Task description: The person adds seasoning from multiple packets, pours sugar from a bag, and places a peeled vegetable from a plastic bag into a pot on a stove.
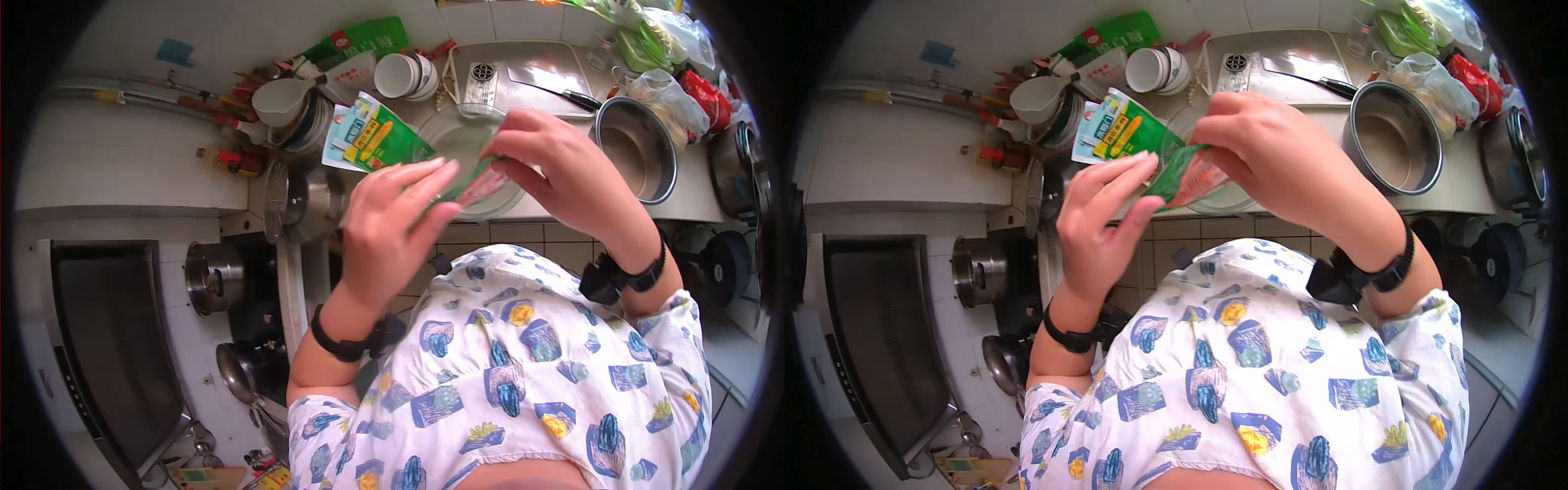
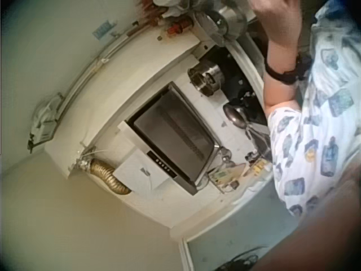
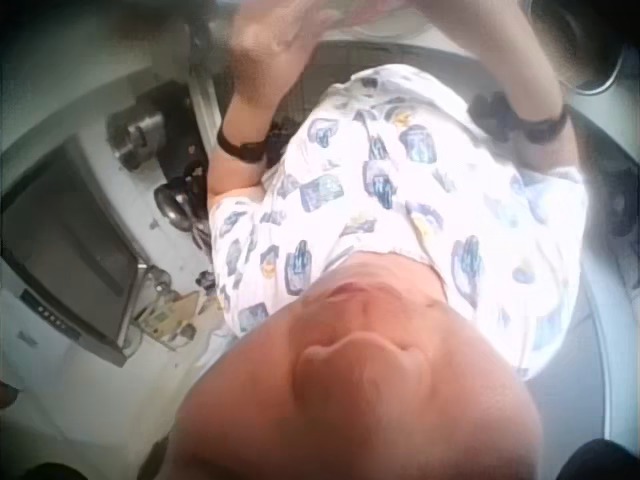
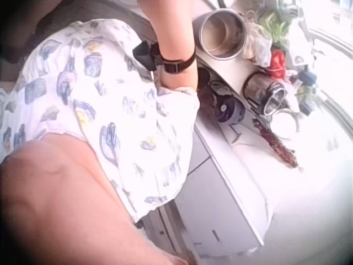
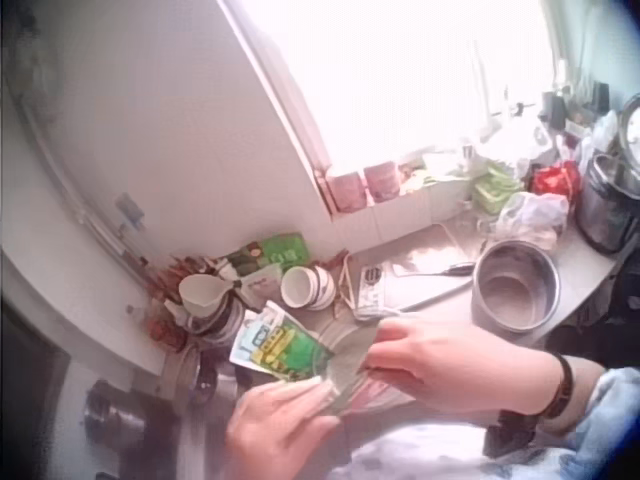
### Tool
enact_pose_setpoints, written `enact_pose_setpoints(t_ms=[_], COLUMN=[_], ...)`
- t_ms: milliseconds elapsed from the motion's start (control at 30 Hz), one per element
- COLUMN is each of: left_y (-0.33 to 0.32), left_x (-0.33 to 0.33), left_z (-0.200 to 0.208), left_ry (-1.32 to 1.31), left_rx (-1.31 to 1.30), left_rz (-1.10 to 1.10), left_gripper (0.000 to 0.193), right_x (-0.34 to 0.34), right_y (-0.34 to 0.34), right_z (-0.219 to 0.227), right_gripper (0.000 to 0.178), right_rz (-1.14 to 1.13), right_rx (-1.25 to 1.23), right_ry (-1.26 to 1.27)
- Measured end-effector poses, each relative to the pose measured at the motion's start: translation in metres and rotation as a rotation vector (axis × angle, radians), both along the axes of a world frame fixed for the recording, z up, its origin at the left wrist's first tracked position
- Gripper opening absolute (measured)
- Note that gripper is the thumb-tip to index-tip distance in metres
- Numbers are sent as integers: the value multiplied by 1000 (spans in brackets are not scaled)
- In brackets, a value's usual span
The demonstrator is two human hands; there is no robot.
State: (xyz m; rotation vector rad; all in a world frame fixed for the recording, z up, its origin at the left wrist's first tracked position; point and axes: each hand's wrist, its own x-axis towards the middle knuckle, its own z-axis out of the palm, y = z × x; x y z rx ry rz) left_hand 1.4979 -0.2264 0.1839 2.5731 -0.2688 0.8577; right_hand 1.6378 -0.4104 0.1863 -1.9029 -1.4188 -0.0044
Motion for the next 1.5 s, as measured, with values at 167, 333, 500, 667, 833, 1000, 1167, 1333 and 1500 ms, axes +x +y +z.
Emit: enact_pose_setpoints(t_ms=[167, 333, 500, 667, 833, 1000, 1167, 1333, 1500], left_y=[57, 61, 71, 78, 92, 123, 144, 164, 181], left_x=[-75, -90, -101, -115, -168, -292, -350, -383, -404], left_z=[-3, -18, -35, -66, -86, -98, -116, -121, -119], left_ry=[337, 475, 554, 553, 549, 379, 250, 412, 362], left_rx=[-398, -637, -713, -941, -1098, -1110, -1136, -909, -692], left_rz=[251, 197, 283, 376, 378, 512, 484, 561, 691], left_gripper=[17, 19, 19, 20, 18, 14, 11, 14, 32], right_x=[-32, -44, -61, -98, -160, -267, -313, -354, -388], right_y=[74, 89, 104, 112, 152, 217, 247, 271, 289], right_z=[-9, -38, -58, -77, -119, -121, -124, -116, -105], right_gripper=[14, 13, 12, 18, 22, 27, 18, 17, 16], right_rz=[92, 131, 157, -60, 217, 450, 519, 425, 373], right_rx=[-5, -1, 87, 27, -10, -154, -336, -278, -301], right_ry=[57, 56, 67, 416, 819, 1026, 1073, 573, 438])
